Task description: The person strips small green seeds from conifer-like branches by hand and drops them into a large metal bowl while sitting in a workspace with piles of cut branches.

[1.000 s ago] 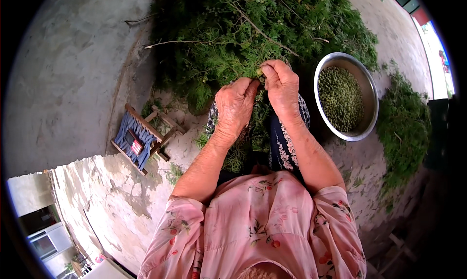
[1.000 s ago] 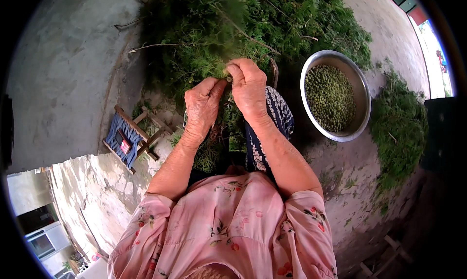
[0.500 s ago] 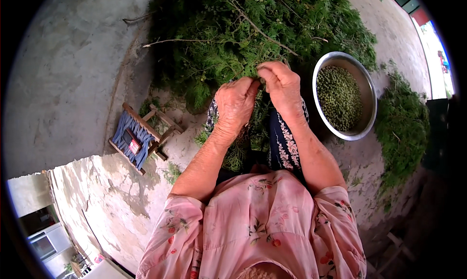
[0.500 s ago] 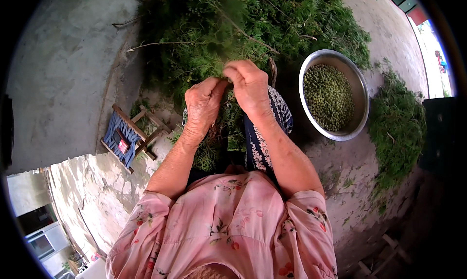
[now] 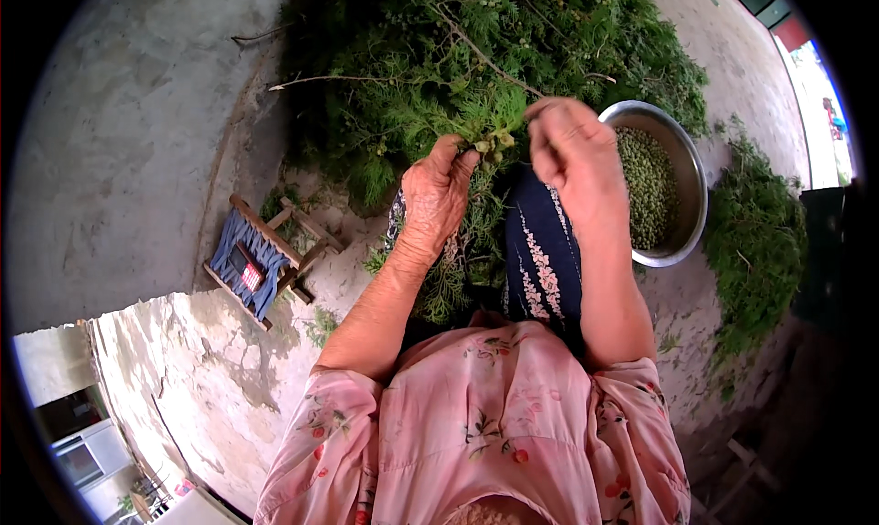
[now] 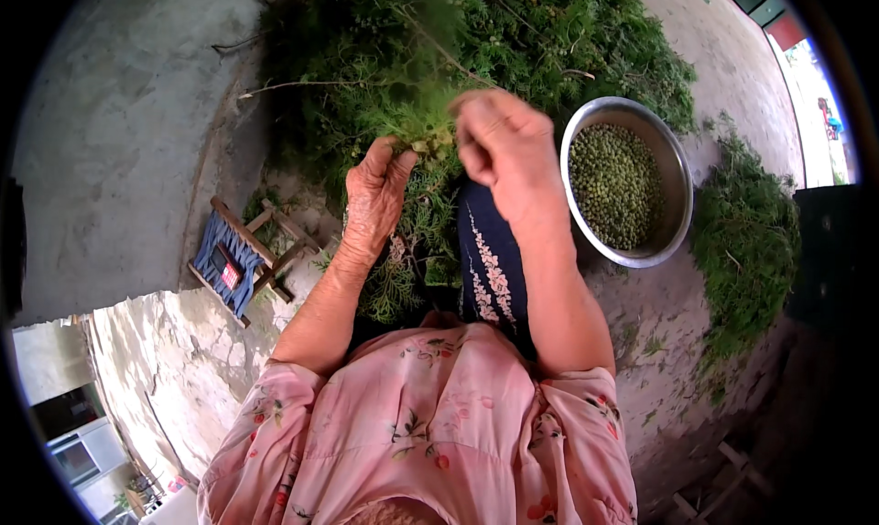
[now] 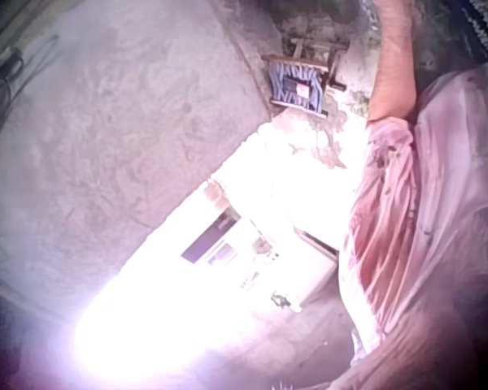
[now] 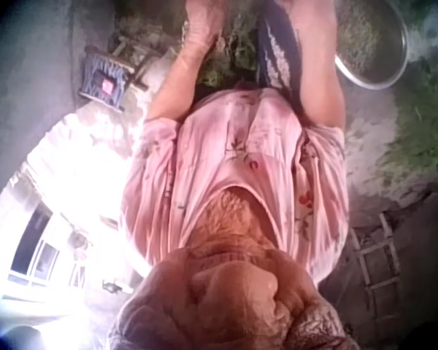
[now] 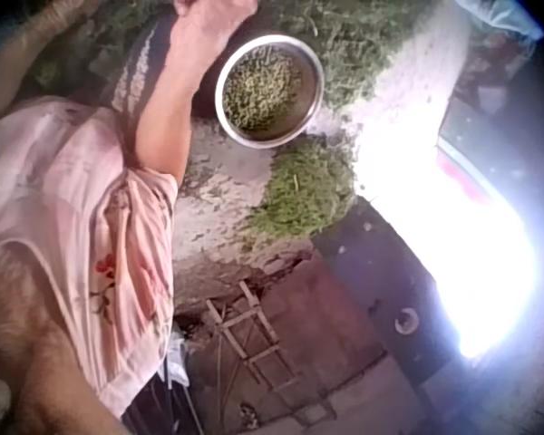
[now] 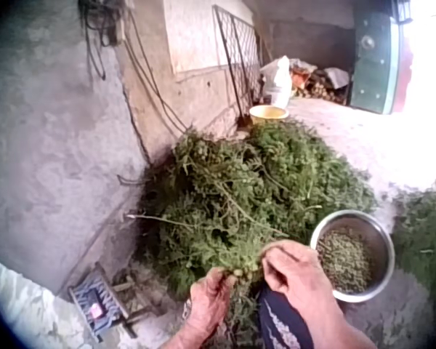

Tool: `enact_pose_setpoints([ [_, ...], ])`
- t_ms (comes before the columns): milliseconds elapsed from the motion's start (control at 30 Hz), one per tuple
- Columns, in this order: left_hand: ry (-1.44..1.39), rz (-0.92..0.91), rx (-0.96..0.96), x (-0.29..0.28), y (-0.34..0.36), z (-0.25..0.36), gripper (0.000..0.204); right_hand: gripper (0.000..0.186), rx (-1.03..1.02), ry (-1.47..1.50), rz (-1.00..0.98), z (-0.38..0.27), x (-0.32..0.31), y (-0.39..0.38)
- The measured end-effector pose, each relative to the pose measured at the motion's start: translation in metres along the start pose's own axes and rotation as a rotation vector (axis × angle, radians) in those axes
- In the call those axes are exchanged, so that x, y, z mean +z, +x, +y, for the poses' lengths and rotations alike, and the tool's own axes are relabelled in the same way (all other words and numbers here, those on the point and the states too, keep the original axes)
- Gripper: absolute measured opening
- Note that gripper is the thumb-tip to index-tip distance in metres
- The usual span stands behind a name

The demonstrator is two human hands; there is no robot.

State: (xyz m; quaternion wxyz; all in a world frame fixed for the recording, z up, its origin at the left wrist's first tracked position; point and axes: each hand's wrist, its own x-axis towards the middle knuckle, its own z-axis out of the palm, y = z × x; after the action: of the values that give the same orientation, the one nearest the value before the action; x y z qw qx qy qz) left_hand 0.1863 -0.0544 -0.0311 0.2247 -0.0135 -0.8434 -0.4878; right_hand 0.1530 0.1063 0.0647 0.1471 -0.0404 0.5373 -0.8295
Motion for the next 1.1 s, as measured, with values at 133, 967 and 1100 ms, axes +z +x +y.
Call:
enact_pose_setpoints([
  [133, -0.027, 0.025, 0.042, 0.003, 0.001, 0.003, 0.017, 0.017, -0.198, -0.692, 0.027, 0.031, 0.007, 0.003],
  [967, -0.548, -0.018, -0.503, -0.020, 0.008, 0.027, 0.011, 0.009, 0.051, 0.031, -0.004, 0.045, 0.014, 0.006],
  [1100, -0.455, -0.014, -0.299, -0.012, 0.004, 0.015, 0.011, 0.017, -0.340, -0.631, 0.048, 0.071, 0.031, 0.007],
])
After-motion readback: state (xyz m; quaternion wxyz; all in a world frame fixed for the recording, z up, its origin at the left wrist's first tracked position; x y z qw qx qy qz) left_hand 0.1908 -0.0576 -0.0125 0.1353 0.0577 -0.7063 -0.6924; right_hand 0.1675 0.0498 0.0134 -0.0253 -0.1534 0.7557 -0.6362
